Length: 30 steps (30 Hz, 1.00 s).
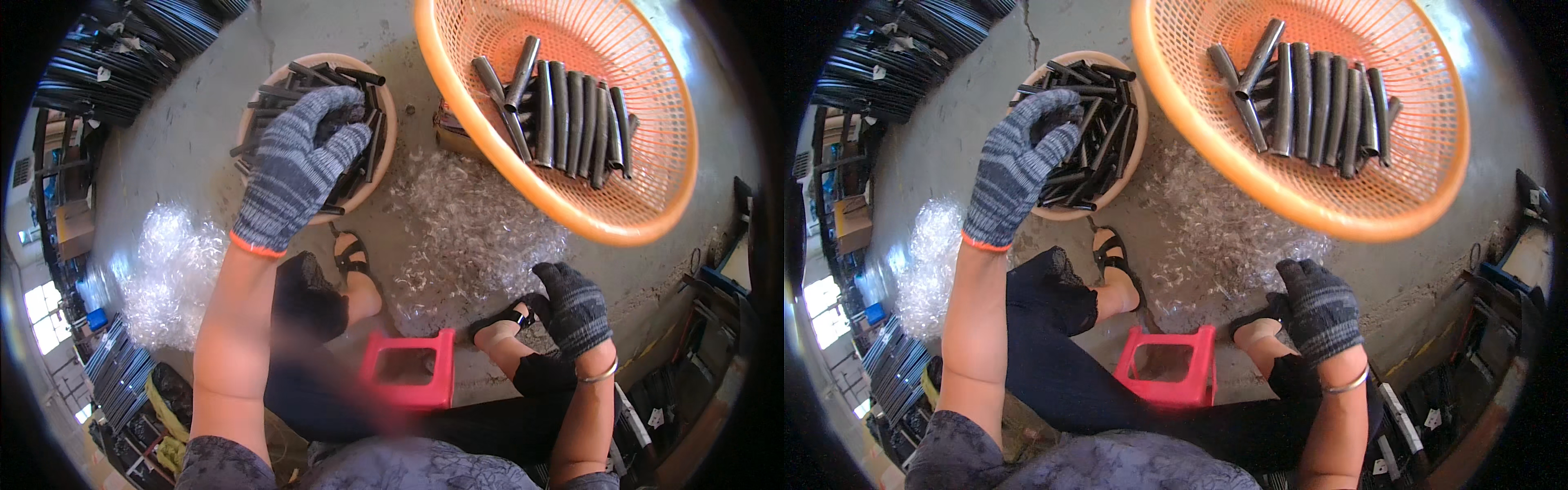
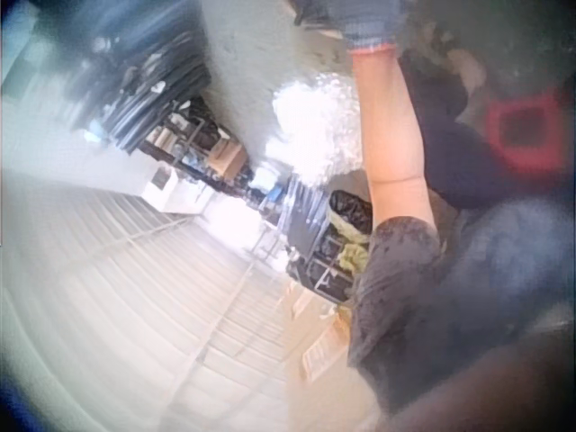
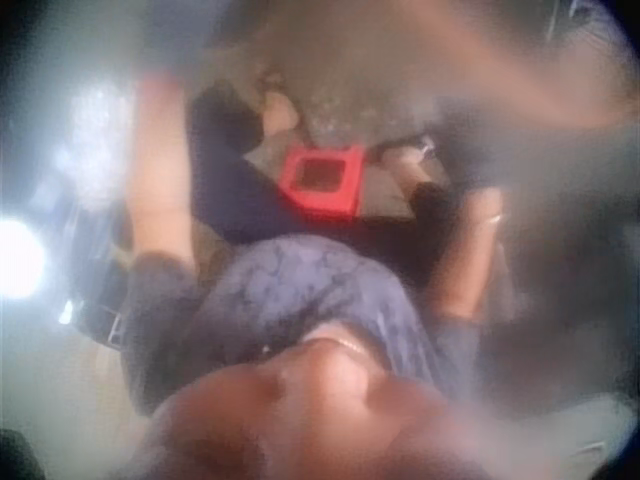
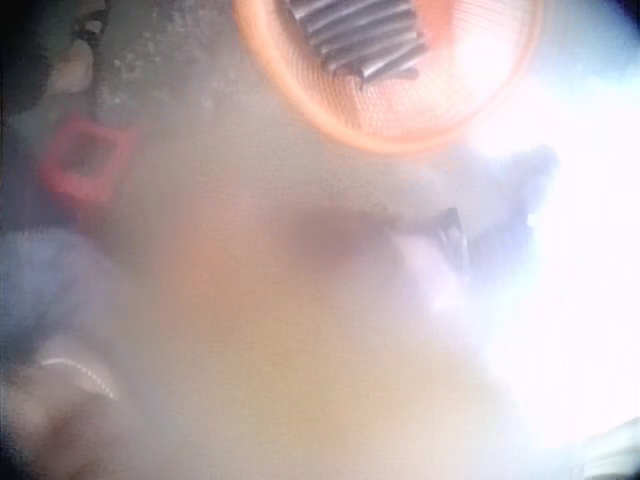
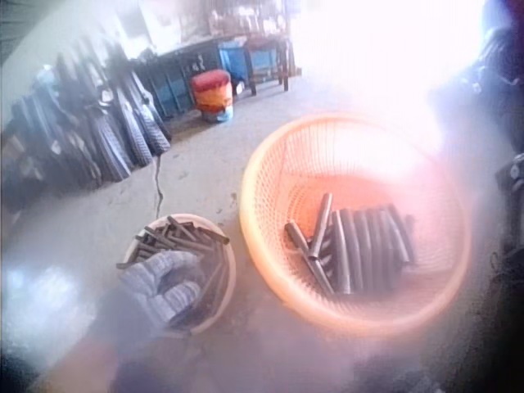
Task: The person applys tape to the end of a metal tube and then places it into a basket before repeating the action with other tubes while seated on a stool.
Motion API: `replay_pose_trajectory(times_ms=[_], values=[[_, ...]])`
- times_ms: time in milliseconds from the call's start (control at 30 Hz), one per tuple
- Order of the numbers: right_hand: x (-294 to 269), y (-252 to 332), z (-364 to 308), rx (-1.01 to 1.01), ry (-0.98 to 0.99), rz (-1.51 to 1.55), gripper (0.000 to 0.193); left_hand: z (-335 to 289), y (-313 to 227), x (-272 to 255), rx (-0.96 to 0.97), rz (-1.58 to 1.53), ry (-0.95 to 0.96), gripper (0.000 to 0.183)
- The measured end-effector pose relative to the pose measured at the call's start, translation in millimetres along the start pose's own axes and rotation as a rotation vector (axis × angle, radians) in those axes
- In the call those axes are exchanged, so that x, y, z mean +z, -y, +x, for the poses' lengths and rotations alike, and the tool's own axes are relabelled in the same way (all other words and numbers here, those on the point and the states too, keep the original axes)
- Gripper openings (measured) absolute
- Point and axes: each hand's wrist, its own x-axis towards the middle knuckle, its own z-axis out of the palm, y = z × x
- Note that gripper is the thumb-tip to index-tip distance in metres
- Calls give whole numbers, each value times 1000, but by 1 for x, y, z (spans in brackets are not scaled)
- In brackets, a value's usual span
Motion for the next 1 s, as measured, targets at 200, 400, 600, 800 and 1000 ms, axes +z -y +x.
replay_pose_trajectory(times_ms=[200, 400, 600, 800, 1000], values=[[2, 12, -12, -191, -127, -116, 32, -21, -11, -14, 209, 222, 4, 33], [-34, 40, -33, -163, -167, -331, 35, -40, -39, -11, 398, 431, 34, 43], [-48, 59, -55, -304, -287, -258, 34, -54, -87, -8, 350, 605, 132, 46], [-51, 64, -64, -220, -169, -202, 37, -52, -70, 10, 539, 678, 65, 44], [-59, 42, -67, -267, -335, -207, 35, -55, -93, 37, 366, 616, 199, 43]])
